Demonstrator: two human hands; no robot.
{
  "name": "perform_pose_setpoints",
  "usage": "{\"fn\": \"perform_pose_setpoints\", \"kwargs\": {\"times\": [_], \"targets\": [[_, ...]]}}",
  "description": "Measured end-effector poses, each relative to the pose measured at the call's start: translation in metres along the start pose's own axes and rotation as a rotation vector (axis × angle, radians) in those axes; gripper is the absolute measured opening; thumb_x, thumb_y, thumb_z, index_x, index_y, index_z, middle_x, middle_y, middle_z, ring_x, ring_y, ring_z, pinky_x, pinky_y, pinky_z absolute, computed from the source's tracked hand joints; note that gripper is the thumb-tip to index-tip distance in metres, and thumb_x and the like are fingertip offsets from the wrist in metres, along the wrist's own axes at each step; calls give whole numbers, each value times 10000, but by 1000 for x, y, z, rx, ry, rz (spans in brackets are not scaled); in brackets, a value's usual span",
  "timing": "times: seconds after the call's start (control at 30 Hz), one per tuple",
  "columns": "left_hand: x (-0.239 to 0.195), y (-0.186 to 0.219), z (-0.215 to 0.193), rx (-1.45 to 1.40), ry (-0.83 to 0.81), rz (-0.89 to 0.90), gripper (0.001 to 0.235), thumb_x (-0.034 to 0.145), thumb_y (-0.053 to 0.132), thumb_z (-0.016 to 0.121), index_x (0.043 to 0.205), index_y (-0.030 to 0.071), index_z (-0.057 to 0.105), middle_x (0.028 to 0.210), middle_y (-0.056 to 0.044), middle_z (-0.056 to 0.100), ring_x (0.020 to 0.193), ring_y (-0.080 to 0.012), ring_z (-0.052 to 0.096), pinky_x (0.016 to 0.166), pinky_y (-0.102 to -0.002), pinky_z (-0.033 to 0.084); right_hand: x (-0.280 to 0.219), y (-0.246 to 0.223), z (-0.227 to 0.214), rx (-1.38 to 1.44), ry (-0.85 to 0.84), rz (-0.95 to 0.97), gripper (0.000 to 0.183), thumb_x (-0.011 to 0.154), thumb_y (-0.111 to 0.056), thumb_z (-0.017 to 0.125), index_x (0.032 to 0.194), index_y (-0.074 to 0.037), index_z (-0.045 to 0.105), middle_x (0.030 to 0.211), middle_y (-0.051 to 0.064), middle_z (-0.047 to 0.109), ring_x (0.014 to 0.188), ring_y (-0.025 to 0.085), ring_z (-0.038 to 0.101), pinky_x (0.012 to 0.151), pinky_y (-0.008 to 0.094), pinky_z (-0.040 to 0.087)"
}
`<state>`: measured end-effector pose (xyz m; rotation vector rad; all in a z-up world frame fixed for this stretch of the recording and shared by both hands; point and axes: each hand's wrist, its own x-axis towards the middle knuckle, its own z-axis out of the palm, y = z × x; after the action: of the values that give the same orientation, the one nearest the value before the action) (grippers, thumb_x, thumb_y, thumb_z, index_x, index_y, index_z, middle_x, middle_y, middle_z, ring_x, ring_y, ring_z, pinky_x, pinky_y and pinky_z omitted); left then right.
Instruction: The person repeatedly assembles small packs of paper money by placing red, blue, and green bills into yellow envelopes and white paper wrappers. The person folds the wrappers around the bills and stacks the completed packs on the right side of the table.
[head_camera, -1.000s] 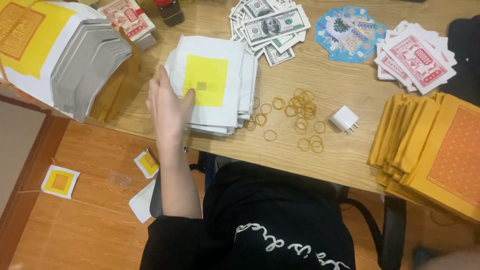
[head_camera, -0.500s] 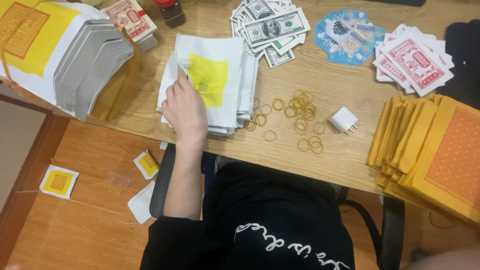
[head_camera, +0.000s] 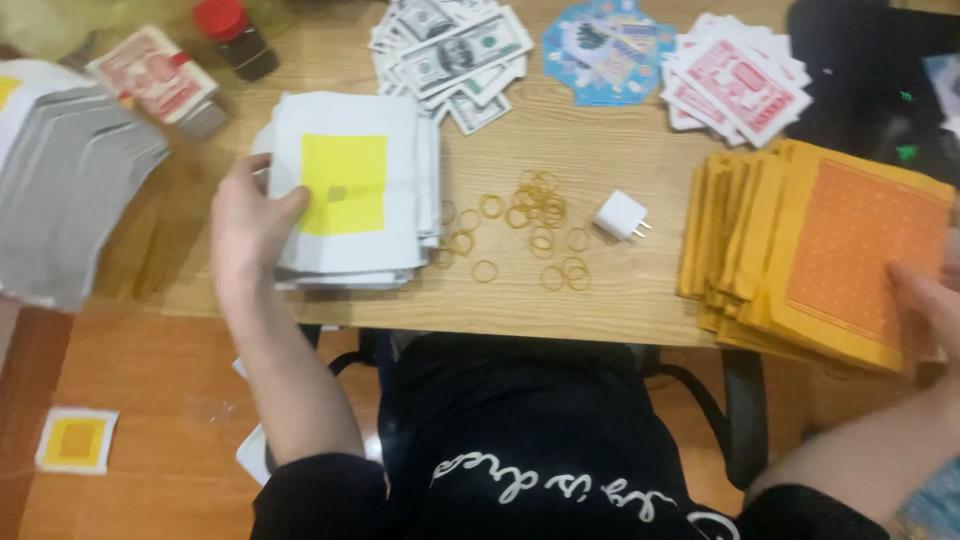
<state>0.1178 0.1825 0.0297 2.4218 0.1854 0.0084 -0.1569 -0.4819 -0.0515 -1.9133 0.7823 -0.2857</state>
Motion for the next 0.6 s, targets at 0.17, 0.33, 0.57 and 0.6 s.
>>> {"fn": "perform_pose_setpoints", "kwargs": {"times": [0.17, 0.33, 0.57, 0.6], "targets": [[-3, 1, -1, 58, -16, 1, 573, 736, 245, 647, 1262, 23, 596, 1067, -152, 678, 892, -296, 647, 737, -425, 481, -36, -89, 5, -615, 187, 139, 502, 891, -396, 755, 1154, 26, 680, 1008, 145, 695, 870, 229, 622, 684, 402, 435], [-13, 9, -2, 124, 17, -17, 502, 790, 219, 652, 1228, -5, 555, 1114, -196, 648, 929, -350, 615, 681, -508, 466, -48, -131, 20, -518, 174, 266, 463, 897, -401, 756, 1109, -5, 646, 932, 99, 653, 805, 219, 600, 629, 406, 399], [-8, 15, -7, 89, -6, 24, 558, 814, 238, 661, 1307, 3, 545, 1022, -155, 637, 811, -290, 605, 634, -451, 448, -64, -150, 27, -457, 206, 3, 287, 906, -206, 652, 1068, -49, 476, 1011, 96, 563, 865, 232, 537, 676, 403, 383], [-6, 16, -9, 74, -51, 13, 620, 846, 299, 657, 1393, 18, 576, 948, -116, 634, 757, -256, 594, 608, -433, 437, -67, -153, 27, -434, 216, -114, 221, 894, -160, 596, 1014, -49, 447, 974, 78, 496, 861, 211, 461, 691, 382, 341]]}}
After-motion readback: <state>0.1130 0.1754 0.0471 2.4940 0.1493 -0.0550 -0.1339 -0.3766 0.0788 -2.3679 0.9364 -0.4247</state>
